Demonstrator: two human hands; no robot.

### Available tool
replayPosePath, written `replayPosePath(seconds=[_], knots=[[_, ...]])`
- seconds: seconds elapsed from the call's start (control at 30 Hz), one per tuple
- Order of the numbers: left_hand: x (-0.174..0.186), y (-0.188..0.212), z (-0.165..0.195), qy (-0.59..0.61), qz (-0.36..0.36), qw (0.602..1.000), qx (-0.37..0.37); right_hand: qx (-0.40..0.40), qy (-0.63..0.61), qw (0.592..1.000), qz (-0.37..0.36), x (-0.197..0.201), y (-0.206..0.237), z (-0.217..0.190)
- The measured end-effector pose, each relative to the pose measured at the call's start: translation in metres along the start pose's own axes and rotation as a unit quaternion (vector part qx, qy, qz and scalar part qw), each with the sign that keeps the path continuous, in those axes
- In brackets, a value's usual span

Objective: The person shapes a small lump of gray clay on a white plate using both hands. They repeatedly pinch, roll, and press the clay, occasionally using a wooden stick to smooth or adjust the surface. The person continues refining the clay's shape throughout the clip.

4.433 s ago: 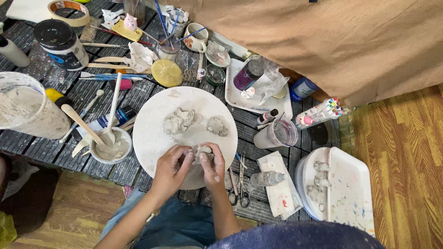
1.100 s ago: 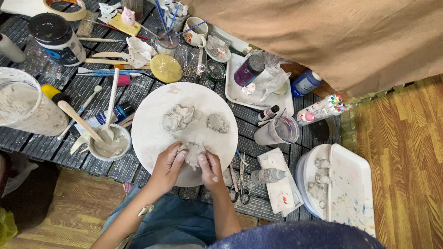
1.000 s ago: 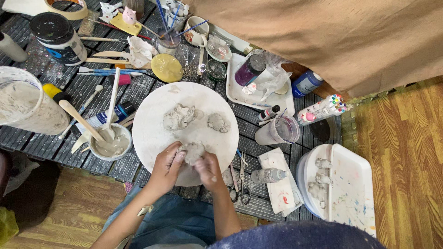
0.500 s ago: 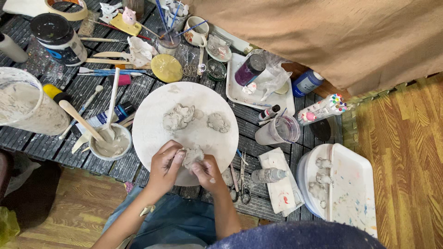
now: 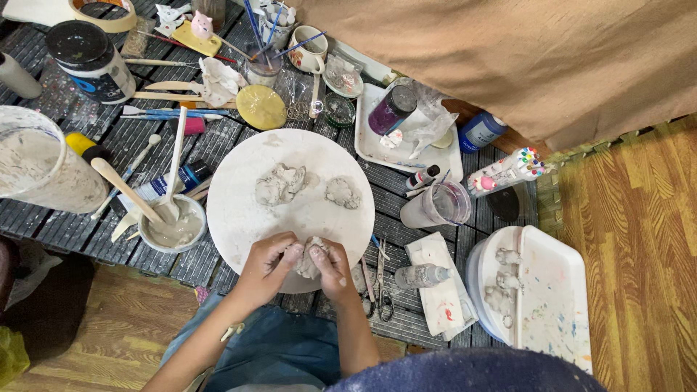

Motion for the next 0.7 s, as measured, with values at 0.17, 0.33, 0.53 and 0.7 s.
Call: replayPosePath(seconds=[0.17,0.33,0.53,0.7], knots=[[0.003,0.000,0.005,0.032,0.015,0.999,-0.041,0.113,0.078,0.989,0.054,-0.005,-0.012,-0.032],[0.000,0.001,0.000,-0.003,0.010,0.999,-0.047,-0.003,0.064,0.995,0.072,-0.001,-0.012,-0.014],[0.001,0.002,-0.009,0.024,0.055,0.998,0.013,0.098,-0.084,0.983,0.134,0.005,-0.019,0.002],[0.028,0.016,0.008,0.077,0.134,0.987,0.041,-0.109,-0.093,0.949,0.280,0.045,-0.004,-0.017]])
Point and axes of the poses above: each hand's wrist, its own y-axis away from the middle knuckle, its own x-axis out of the back of the hand, z = x × y, the point moved 5 cm from there along -y, towards the middle knuckle, and after that the axes turned 13 degrees about y, right-handed, at the moved point
